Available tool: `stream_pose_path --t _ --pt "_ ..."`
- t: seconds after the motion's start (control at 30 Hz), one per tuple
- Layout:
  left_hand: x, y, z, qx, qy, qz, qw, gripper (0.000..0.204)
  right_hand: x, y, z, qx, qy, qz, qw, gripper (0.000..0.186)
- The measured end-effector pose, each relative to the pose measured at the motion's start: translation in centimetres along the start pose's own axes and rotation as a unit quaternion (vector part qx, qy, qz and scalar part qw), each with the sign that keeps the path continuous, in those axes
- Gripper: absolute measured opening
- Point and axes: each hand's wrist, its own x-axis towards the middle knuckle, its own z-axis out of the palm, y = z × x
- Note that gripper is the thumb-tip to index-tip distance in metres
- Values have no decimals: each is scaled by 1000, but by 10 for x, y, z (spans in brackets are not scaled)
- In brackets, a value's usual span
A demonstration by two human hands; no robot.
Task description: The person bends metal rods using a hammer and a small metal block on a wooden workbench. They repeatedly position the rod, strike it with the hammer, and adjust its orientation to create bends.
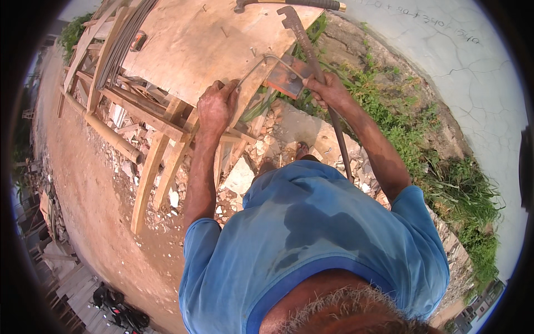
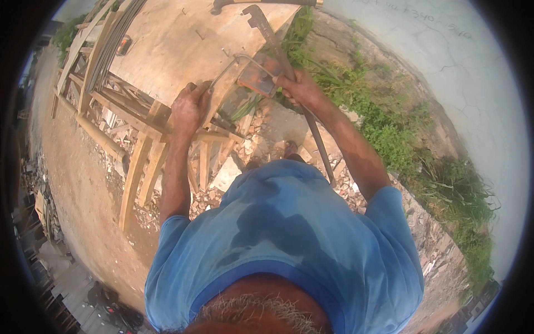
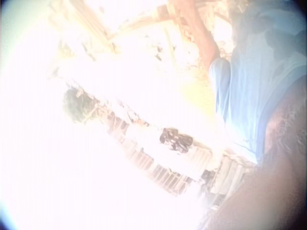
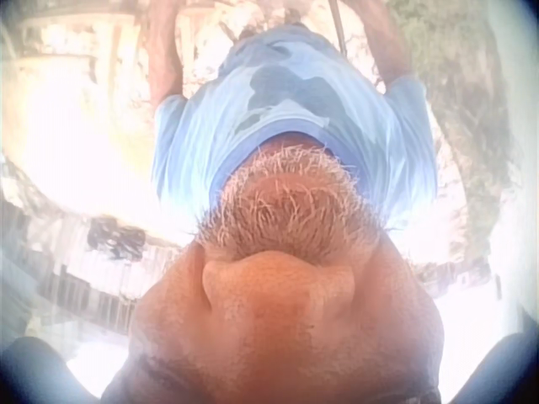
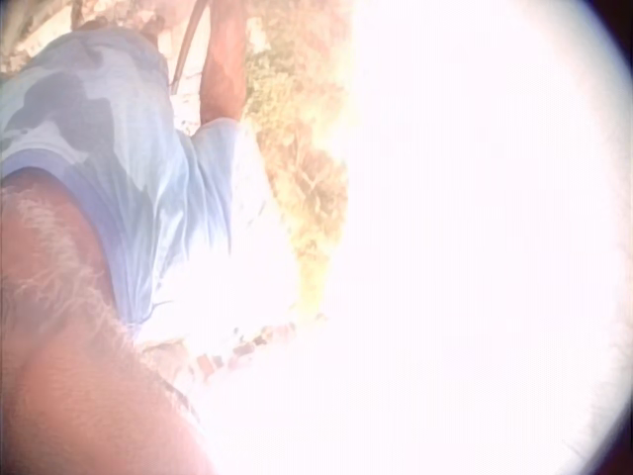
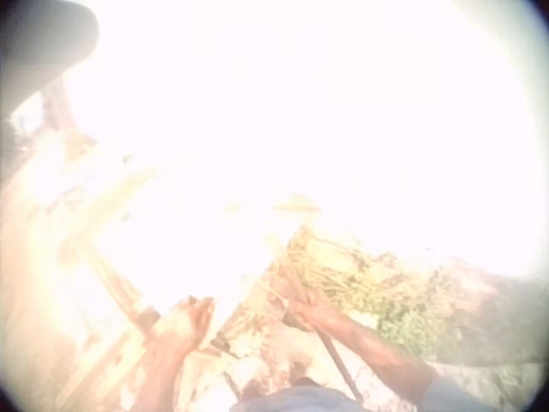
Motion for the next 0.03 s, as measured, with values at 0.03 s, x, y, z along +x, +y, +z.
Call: stream_pose_path --t 0.03 --pt "0 -2 0 3 -10 0 1000 27 1 -1 0 -3 -1 8 1000 26"
